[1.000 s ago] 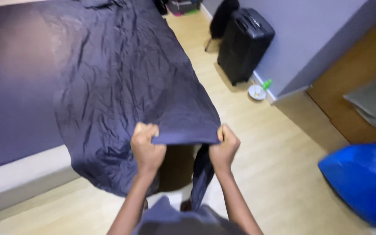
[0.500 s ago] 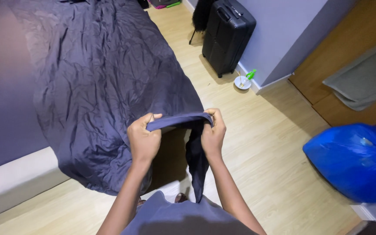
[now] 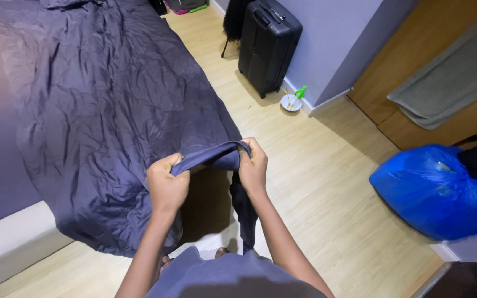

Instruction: Smoothing and straightening a comforter on a bed.

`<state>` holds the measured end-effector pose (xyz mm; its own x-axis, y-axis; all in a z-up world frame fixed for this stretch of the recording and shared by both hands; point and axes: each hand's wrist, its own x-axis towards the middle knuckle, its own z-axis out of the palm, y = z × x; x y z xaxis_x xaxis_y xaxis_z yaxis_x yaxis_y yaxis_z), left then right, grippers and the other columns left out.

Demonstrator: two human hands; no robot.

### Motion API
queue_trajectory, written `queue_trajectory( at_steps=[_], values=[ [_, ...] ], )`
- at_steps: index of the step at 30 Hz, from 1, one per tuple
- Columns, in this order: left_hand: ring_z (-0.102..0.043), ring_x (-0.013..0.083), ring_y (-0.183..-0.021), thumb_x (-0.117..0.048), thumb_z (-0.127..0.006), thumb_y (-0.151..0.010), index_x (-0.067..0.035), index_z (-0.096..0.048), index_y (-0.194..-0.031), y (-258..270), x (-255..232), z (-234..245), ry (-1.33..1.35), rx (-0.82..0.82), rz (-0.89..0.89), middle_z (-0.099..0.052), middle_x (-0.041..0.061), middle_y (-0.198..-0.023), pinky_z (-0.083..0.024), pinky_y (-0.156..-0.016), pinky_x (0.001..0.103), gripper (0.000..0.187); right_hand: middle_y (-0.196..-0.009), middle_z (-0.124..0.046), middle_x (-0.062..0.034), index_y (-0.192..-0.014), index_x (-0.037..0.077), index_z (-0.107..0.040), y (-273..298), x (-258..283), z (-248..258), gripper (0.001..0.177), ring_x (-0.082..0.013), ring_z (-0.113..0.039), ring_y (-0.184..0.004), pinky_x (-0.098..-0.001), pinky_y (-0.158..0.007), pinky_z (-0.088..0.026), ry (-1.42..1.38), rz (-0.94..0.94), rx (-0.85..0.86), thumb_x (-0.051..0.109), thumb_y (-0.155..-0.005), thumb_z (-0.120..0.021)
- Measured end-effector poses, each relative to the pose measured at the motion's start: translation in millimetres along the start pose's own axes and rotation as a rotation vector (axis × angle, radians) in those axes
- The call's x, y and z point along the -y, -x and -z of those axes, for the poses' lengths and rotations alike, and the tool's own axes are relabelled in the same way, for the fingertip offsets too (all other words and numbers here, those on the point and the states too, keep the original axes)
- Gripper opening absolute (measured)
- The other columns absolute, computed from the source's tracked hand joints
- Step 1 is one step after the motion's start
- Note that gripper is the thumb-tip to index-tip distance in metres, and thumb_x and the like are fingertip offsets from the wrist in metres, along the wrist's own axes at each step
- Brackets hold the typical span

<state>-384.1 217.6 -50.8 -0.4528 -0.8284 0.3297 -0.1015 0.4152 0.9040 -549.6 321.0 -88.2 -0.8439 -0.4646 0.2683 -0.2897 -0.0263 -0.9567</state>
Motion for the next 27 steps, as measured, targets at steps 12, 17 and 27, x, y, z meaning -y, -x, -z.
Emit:
queue_trajectory(
  at_steps=[12, 17, 27],
  values=[
    [-0.03, 0.0083, -0.061, -0.004, -0.072, -0.084, 0.0, -0.035, -0.069, -8.1, 21.3, -6.2, -0.023, -0.089, 0.081, -0.027, 0.005, -0.062, -0.03, -0.052, 0.033, 0.04, -0.067, -0.045, 0.0054, -0.073, 0.002, -0.052, -11.1, -3.3, -4.2, 0.034, -0.0035, -0.039, -0.065, -0.0248, -0.057, -0.035, -0.089, -0.066, 0.177, 0.015, -0.103, -0.064],
    [-0.032, 0.0081, -0.062, -0.01, -0.074, -0.088, -0.001, -0.04, -0.07, -12.2, 22.3, -9.6, 0.023, -0.069, 0.098, -0.031, 0.004, -0.062, -0.031, -0.053, 0.033, 0.04, -0.066, -0.044, 0.0066, -0.071, 0.005, -0.05, -9.6, -4.3, -3.2, 0.039, -0.0024, -0.038, -0.065, -0.0241, -0.056, -0.036, -0.079, -0.09, 0.233, 0.021, -0.104, -0.063],
    [-0.064, 0.0096, -0.079, -0.039, -0.088, -0.074, 0.001, -0.07, -0.114, -14.7, 1.6, -9.6, -0.042, 0.428, -0.161, -0.073, 0.015, -0.087, -0.052, -0.068, 0.033, 0.059, -0.076, -0.054, 0.0043, -0.084, 0.001, -0.06, -17.3, -15.6, 3.4, 0.036, -0.0029, -0.045, -0.072, -0.0223, -0.062, -0.042, -0.198, -0.103, 0.232, 0.025, -0.111, -0.06]
  ],
)
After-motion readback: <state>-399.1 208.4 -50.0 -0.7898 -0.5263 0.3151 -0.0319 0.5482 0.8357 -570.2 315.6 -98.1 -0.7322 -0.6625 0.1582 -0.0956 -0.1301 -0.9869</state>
